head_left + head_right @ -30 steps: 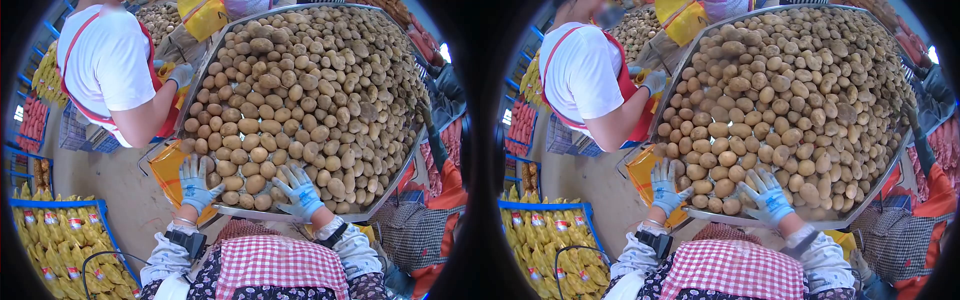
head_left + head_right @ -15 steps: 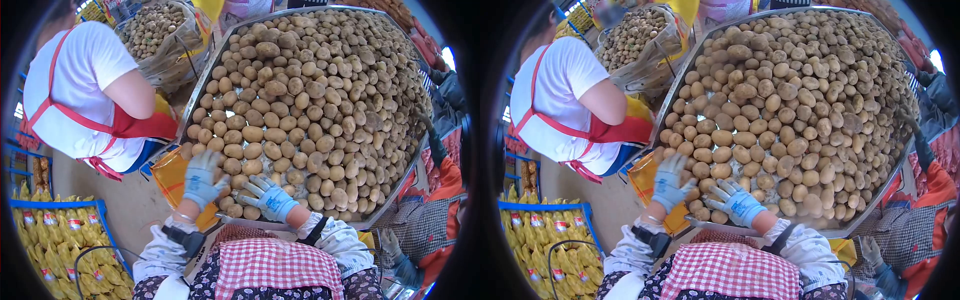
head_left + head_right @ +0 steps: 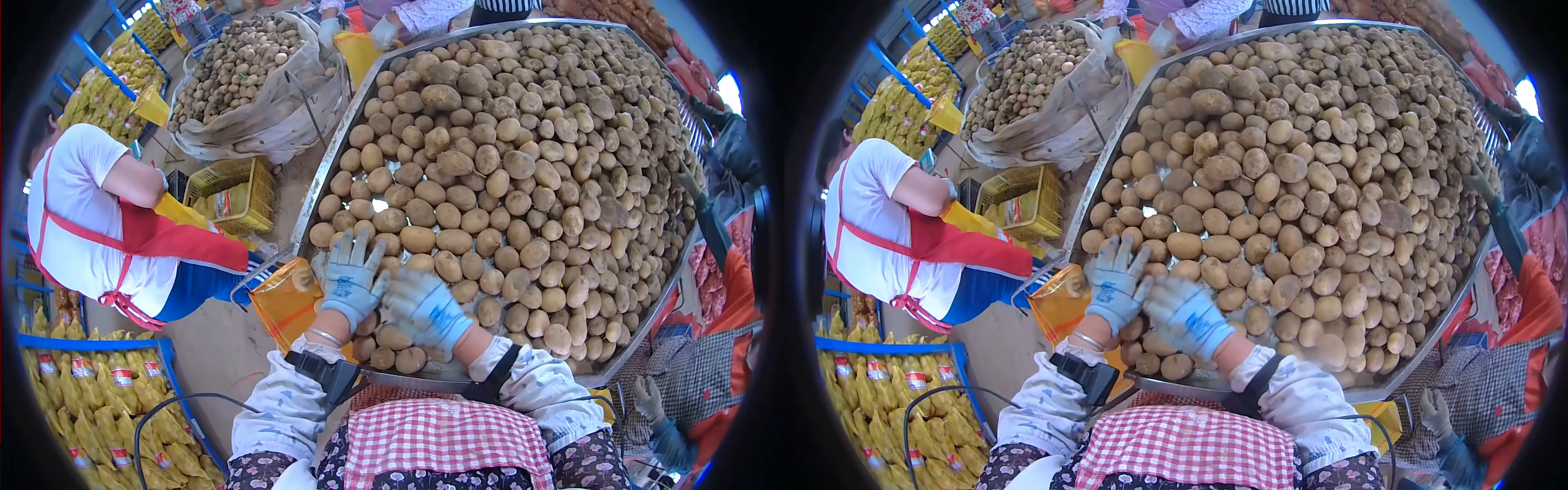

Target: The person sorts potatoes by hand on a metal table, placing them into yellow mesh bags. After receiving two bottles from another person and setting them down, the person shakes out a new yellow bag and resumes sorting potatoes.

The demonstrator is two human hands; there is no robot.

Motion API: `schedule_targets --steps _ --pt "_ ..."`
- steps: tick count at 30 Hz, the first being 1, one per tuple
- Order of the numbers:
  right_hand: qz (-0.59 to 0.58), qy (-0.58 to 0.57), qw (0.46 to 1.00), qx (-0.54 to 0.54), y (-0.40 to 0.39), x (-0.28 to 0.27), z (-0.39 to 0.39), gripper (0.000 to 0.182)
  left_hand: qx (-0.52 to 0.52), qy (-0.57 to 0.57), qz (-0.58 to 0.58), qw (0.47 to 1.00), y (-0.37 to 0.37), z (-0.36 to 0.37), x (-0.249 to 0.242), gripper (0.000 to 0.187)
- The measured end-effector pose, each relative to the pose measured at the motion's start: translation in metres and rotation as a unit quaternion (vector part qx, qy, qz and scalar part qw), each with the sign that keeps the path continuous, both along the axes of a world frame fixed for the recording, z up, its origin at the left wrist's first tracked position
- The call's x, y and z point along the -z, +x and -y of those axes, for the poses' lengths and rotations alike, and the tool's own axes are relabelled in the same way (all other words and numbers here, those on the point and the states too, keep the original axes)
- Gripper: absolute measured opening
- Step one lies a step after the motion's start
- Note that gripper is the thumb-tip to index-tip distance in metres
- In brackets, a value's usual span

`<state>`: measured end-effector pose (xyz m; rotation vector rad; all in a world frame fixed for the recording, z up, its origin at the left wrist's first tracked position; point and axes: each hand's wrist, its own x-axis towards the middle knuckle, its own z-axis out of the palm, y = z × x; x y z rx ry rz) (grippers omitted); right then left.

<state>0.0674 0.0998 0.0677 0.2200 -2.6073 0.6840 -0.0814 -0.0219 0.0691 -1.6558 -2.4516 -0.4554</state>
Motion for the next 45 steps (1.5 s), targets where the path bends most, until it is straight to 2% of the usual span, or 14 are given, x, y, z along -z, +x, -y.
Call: schedule_targets --steps 4,9,15,16,17,20,24,27,29,31,33,36,42,45 --pt "0.0 0.016 0.968 0.249 -0.028 -0.01 -0.047 0.034 0.02 -0.064 0.021 0.998 0.005 0.036 0.002 0.05" --pt "0.448 0.139 0.858 0.212 -0.084 -0.027 -0.049 0.049 -0.013 -0.059 0.191 0.98 -0.028 0.01 -0.021 0.045" --pt "0.409 -0.149 0.872 0.221 -0.057 -0.028 -0.06 0.056 -0.007 -0.009 0.043 0.999 -0.016 0.004 0.008 0.059" --pt "0.309 -0.542 0.772 0.121 -0.044 -0.013 -0.062 0.059 -0.018 -0.062 0.124 0.99 -0.017 0.01 0.001 0.06" --pt "0.147 -0.835 0.53 0.0 -0.037 -0.012 -0.06 0.061 -0.026 -0.115 0.204 0.972 -0.019 0.014 -0.001 0.061" --pt "0.115 -0.93 0.329 -0.115 -0.024 -0.038 -0.054 0.06 -0.026 0.008 0.187 0.982 -0.043 -0.024 0.013 0.057" --pt "0.092 -0.789 0.602 0.083 -0.002 -0.045 -0.061 0.049 -0.013 0.038 -0.027 0.999 -0.034 -0.069 0.02 0.051" --pt "0.063 -0.547 0.794 0.258 0.011 -0.049 -0.08 0.039 0.106 -0.016 0.126 0.986 -0.015 -0.041 0.003 0.053" --pt "0.04 -0.03 0.925 0.378 0.031 -0.048 -0.105 0.029 0.12 -0.111 0.233 0.959 -0.022 -0.025 -0.004 0.052" --pt "0.147 0.046 0.913 0.377 0.036 -0.039 -0.094 0.025 0.134 -0.208 0.34 0.907 -0.031 -0.029 -0.001 0.051" --pt "0.276 0.147 0.897 0.312 0.031 -0.027 -0.077 0.019 0.105 0.085 0.284 0.949 -0.054 -0.065 0.015 0.049" --pt "0.182 0.01 0.95 0.255 0.016 -0.033 -0.062 0.018 -0.034 0.045 0.032 0.998 -0.069 -0.114 0.018 0.052" --pt "0.081 0.088 0.876 0.468 0.027 -0.055 -0.135 0.026 0.099 -0.051 0.225 0.968 -0.042 -0.06 0.002 0.039" --pt "0.413 0.128 0.817 0.381 0.012 -0.056 -0.125 0.032 0.075 0.169 0.144 0.972 -0.078 -0.089 0.008 0.024"
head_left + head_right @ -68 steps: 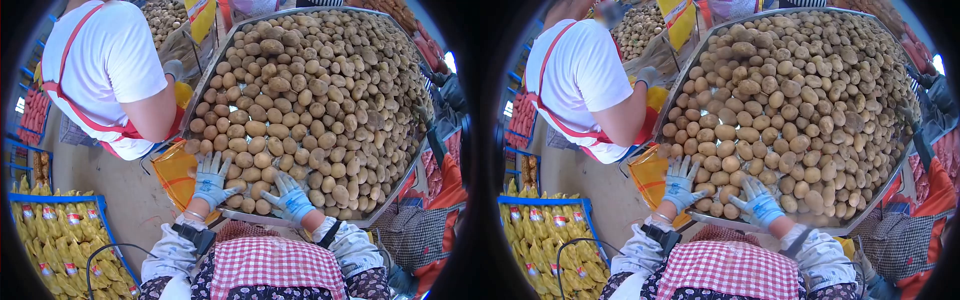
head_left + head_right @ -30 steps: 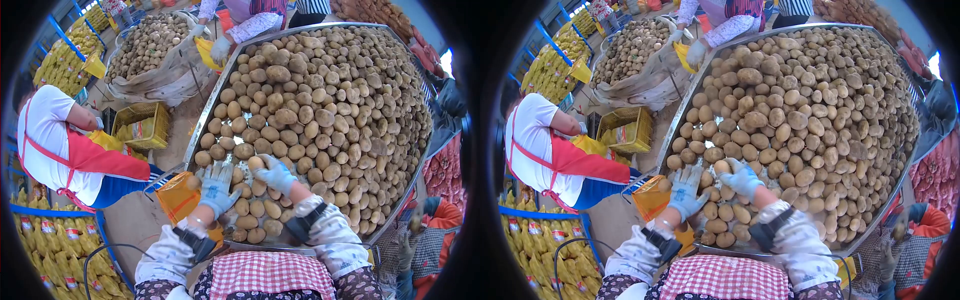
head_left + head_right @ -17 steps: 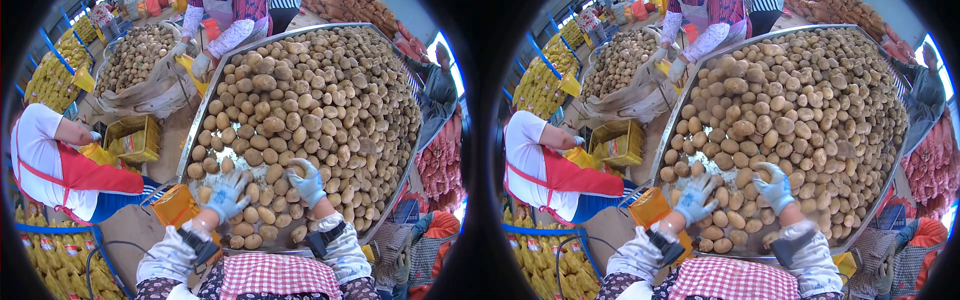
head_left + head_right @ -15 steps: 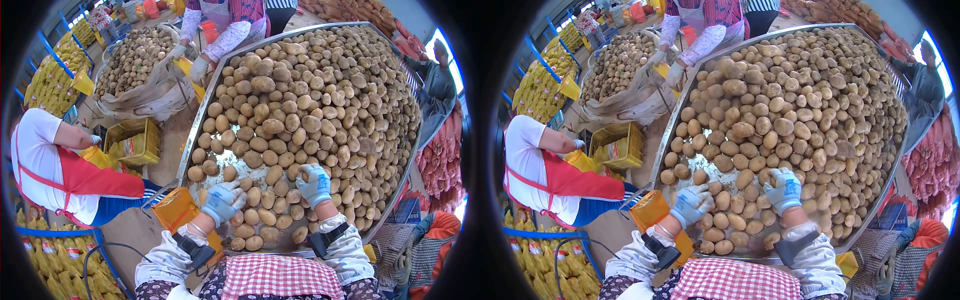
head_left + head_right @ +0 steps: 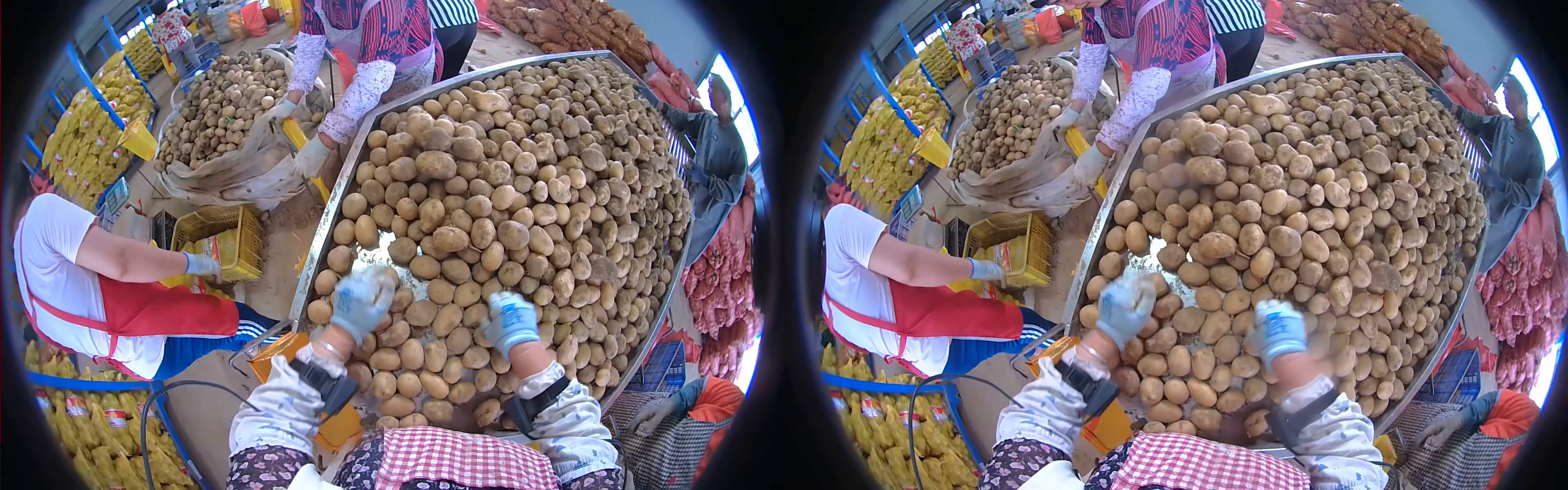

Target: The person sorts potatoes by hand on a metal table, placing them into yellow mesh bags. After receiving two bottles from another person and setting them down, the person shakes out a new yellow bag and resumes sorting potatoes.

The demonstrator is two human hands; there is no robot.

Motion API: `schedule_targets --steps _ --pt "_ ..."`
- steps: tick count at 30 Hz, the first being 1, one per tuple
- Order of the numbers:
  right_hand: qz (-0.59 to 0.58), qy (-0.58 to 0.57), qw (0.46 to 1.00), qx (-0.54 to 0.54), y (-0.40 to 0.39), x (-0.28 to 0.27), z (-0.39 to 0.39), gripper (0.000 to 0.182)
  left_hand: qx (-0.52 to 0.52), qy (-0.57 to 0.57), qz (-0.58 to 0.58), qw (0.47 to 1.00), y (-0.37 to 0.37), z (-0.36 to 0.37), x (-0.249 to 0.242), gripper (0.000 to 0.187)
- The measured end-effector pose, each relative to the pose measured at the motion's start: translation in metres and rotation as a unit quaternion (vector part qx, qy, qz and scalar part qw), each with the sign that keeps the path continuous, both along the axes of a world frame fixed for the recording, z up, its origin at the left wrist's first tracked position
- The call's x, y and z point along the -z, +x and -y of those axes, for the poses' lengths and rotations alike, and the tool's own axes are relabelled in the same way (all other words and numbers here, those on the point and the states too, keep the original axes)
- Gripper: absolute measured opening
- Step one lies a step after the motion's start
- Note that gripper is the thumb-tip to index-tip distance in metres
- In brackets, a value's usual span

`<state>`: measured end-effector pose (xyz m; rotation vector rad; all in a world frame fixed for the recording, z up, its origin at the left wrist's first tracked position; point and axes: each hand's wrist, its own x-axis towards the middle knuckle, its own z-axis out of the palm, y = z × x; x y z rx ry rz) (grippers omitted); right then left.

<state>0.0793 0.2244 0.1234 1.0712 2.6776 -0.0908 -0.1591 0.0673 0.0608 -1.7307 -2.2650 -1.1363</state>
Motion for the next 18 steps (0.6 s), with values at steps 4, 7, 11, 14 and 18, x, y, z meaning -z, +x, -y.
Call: schedule_targets --steps 4,7,11,14,18 --pt "-0.158 -0.094 0.982 -0.052 -0.015 -0.007 0.017 0.023 -0.173 -0.088 -0.141 0.971 -0.045 -0.067 0.008 0.051" --pt "-0.325 0.017 0.946 -0.001 -0.008 -0.004 -0.02 0.016 -0.071 -0.167 -0.085 0.98 -0.022 -0.053 0.019 0.065" --pt "-0.268 0.05 0.959 0.076 0.006 0.011 -0.03 0.018 0.036 -0.192 -0.046 0.98 -0.006 -0.032 -0.026 0.059" --pt "-0.265 -0.011 0.964 0.011 0.01 0.02 -0.02 0.02 0.0 -0.139 0.14 0.98 -0.04 -0.077 -0.03 0.05" --pt "-0.229 -0.03 0.973 0.023 0.002 0.008 -0.019 0.021 -0.13 0.008 -0.052 0.99 -0.084 -0.176 -0.023 0.06"
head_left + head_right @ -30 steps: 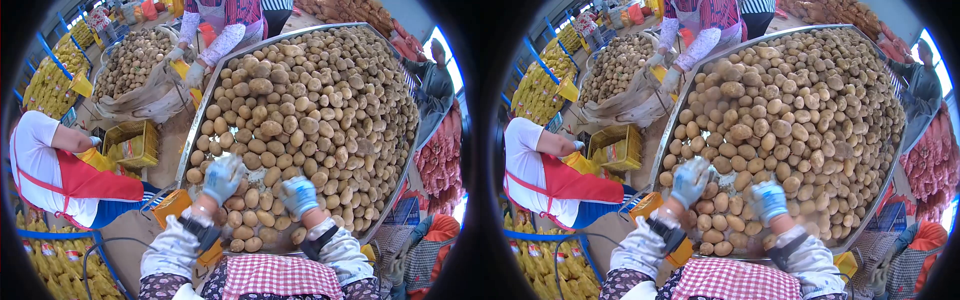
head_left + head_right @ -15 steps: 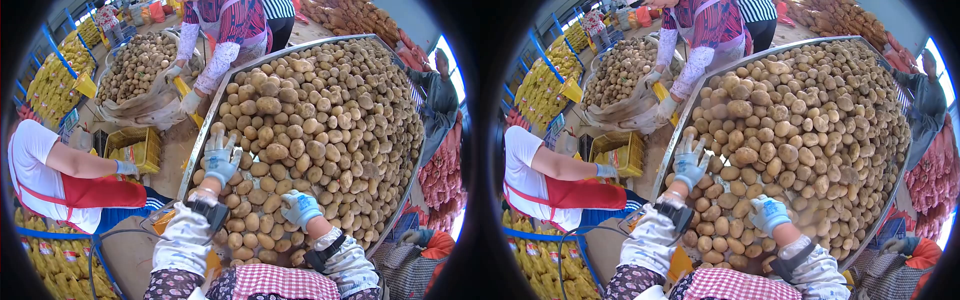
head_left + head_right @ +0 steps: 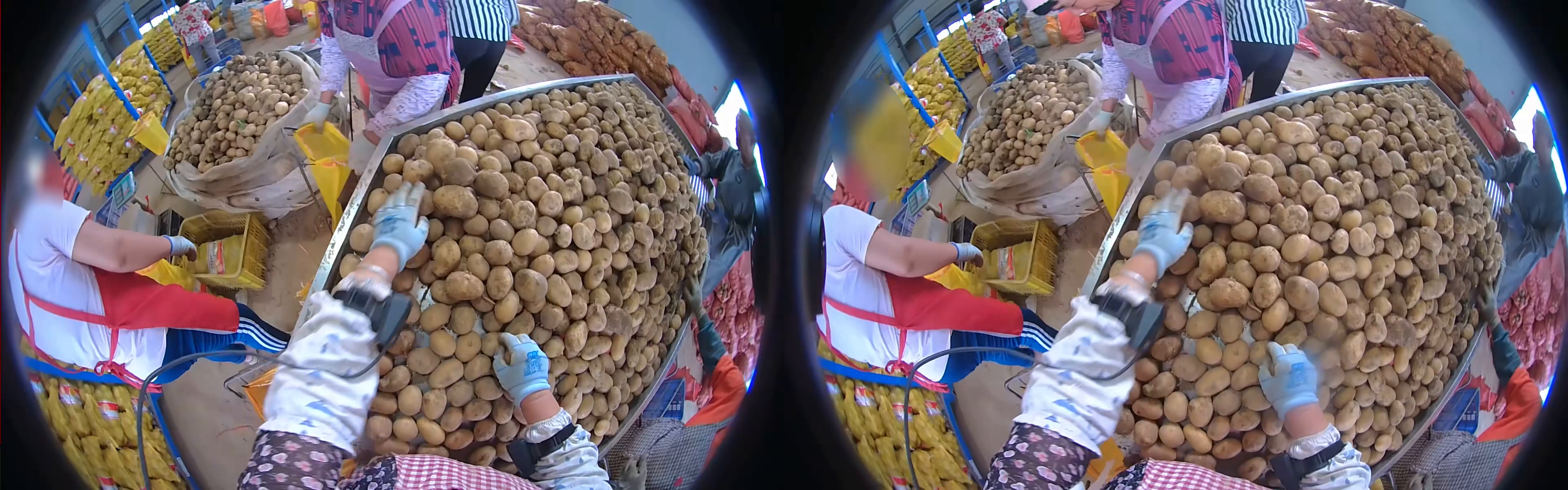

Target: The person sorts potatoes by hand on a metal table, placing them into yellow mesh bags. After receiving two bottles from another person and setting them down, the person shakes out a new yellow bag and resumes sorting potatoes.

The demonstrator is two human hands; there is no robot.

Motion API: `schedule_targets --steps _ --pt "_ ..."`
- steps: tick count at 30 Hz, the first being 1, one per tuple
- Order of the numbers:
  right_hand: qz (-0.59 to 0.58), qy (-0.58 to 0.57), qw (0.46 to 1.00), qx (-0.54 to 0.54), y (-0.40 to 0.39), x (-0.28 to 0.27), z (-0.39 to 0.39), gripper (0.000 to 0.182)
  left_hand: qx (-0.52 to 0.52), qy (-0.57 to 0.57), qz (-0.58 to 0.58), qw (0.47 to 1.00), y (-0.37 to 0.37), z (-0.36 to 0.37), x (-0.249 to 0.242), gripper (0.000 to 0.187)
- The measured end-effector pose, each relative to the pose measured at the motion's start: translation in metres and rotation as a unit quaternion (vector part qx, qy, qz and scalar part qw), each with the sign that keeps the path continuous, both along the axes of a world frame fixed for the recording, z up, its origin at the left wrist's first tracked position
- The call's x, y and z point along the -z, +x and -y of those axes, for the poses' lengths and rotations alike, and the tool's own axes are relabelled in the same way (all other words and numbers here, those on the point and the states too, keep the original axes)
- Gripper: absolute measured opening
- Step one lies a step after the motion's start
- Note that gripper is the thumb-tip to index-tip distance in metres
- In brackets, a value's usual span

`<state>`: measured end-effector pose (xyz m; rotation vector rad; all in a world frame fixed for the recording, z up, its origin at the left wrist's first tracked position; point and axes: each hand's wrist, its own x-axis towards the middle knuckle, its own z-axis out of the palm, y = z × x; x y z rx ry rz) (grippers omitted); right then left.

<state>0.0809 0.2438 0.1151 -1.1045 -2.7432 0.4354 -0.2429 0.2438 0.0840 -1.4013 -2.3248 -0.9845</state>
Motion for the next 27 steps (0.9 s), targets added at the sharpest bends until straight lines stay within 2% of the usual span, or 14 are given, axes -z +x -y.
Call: schedule_targets --steps 2,6,8,9,10,11,13,15,16,18,20,21,23,27 --pt "0.008 0.002 1.0 -0.003 0.0 -0.001 -0.001 0.02 -0.018 -0.163 0.063 0.984 -0.004 -0.018 0.0 0.063" --pt "-0.044 -0.019 0.998 0.03 0.012 0.011 -0.007 0.022 0.038 -0.127 0.083 0.988 -0.007 -0.001 0.001 0.053" --pt "-0.169 -0.17 0.97 0.033 0.022 0.023 -0.01 0.037 0.117 0.16 0.491 0.848 0.004 0.019 -0.007 0.04" --pt "-0.171 -0.171 0.97 0.034 0.023 0.017 -0.008 0.037 0.174 0.176 0.555 0.794 0.021 0.034 -0.015 0.035" --pt "-0.299 -0.408 0.861 0.055 0.012 -0.008 -0.002 0.048 0.229 0.19 0.614 0.731 0.045 0.054 -0.041 0.031" --pt "-0.403 -0.611 0.678 0.071 0.002 -0.023 0.005 0.059 0.312 0.141 0.552 0.76 0.069 0.066 -0.042 0.03" --pt "-0.429 -0.675 0.597 0.056 -0.015 -0.029 0.015 0.067 0.393 0.092 0.478 0.78 0.088 0.065 -0.039 0.03" --pt "-0.447 -0.732 0.513 0.034 -0.02 -0.033 0.016 0.076 0.28 0.17 0.143 0.934 0.081 0.054 -0.018 0.037" --pt "-0.463 -0.724 0.51 0.032 -0.015 -0.033 0.017 0.074 0.279 0.17 0.14 0.935 0.068 0.057 -0.005 0.037" --pt "-0.483 -0.728 0.487 0.019 -0.004 -0.034 0.015 0.07 -0.068 -0.101 -0.064 0.991 0.037 0.076 0.025 0.053" --pt "-0.491 -0.745 0.451 -0.009 0.003 -0.039 0.007 0.068 0.006 -0.149 0.037 0.988 0.057 0.099 0.029 0.059" --pt "-0.481 -0.585 0.653 -0.013 0.011 -0.028 -0.004 0.064 0.048 -0.236 0.12 0.963 0.057 0.107 0.01 0.054" --pt "-0.406 -0.358 0.84 0.034 0.028 -0.01 -0.017 0.055 0.075 -0.292 0.215 0.929 0.042 0.104 -0.016 0.043" --pt "-0.397 -0.359 0.842 0.071 0.035 0.034 -0.019 0.049 0.065 0.067 0.041 0.995 -0.016 0.027 -0.013 0.048"
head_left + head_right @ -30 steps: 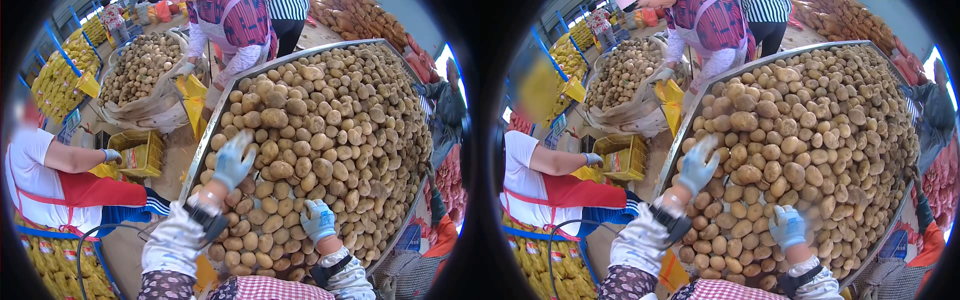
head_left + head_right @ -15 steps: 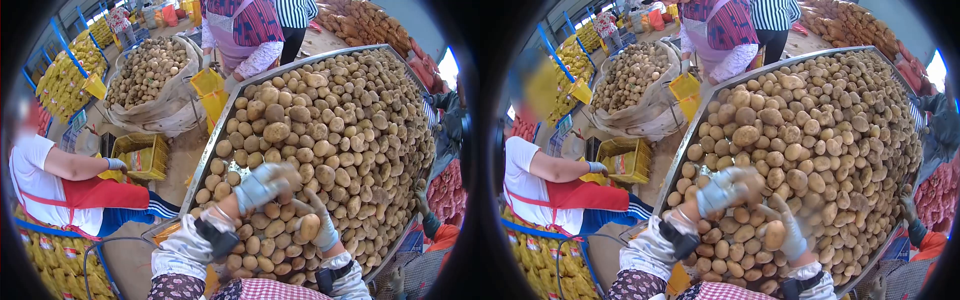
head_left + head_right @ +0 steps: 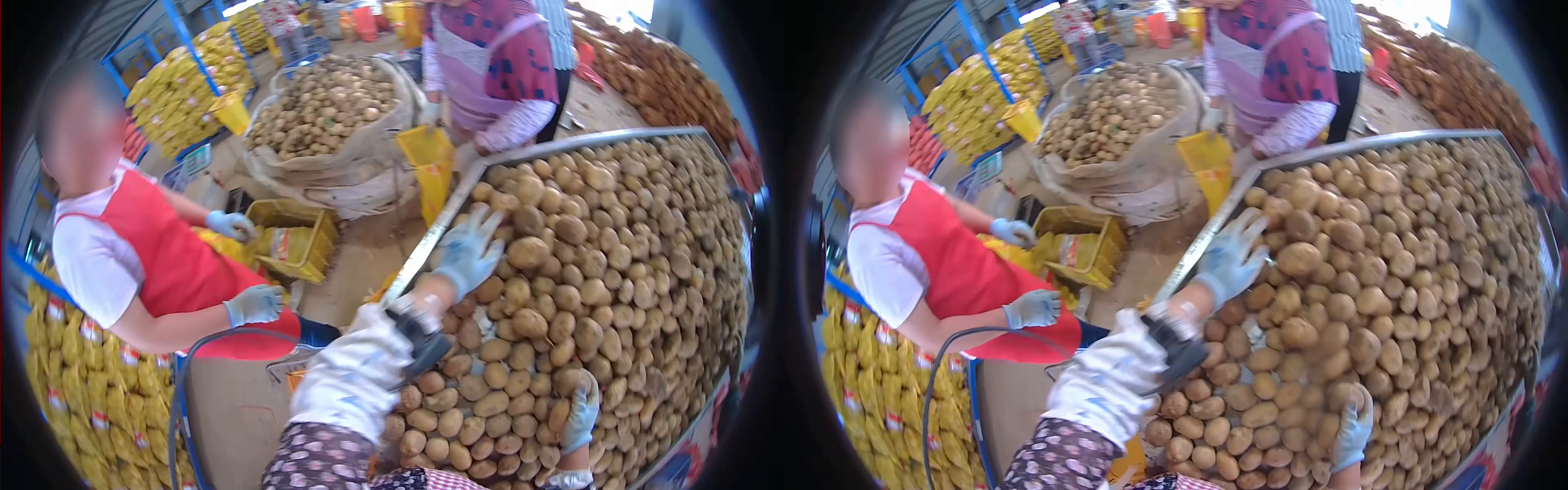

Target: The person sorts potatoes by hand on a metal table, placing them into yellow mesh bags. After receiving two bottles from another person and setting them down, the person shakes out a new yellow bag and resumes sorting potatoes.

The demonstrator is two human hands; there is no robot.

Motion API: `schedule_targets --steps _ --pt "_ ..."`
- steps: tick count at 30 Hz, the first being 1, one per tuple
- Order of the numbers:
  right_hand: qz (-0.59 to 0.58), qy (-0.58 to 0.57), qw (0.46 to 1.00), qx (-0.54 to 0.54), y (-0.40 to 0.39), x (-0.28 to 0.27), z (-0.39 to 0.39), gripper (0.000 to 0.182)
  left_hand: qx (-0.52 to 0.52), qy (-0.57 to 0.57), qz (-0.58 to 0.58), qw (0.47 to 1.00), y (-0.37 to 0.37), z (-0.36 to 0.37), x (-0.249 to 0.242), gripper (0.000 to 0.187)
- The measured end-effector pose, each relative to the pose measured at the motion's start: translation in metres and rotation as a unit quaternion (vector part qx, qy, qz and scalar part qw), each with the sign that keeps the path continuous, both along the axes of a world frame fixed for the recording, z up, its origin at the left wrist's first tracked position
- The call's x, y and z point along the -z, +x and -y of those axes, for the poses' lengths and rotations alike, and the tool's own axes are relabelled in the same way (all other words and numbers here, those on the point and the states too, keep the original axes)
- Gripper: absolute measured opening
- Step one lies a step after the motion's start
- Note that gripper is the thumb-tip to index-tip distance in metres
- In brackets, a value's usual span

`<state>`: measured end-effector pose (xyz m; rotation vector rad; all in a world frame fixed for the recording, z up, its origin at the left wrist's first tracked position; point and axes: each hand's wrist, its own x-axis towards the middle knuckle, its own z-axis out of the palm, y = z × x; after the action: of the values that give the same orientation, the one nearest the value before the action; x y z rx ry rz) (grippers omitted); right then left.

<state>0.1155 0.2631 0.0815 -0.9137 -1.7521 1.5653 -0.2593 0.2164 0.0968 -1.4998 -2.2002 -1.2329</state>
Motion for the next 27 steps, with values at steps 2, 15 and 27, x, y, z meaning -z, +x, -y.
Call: schedule_targets --steps 2,15,27 --pt "0.042 -0.004 0.999 0.034 -0.009 -0.002 0.0 0.048 -0.072 -0.006 -0.034 0.997 -0.034 -0.057 0.025 0.061" --pt "0.079 -0.095 0.992 0.025 -0.013 -0.007 0.003 0.046 -0.066 -0.272 0.096 0.955 -0.027 -0.061 -0.013 0.05" --pt "-0.397 -0.571 0.716 0.062 0.012 -0.056 0.065 0.07 0.307 0.043 0.819 0.482 0.201 0.069 -0.009 0.058"
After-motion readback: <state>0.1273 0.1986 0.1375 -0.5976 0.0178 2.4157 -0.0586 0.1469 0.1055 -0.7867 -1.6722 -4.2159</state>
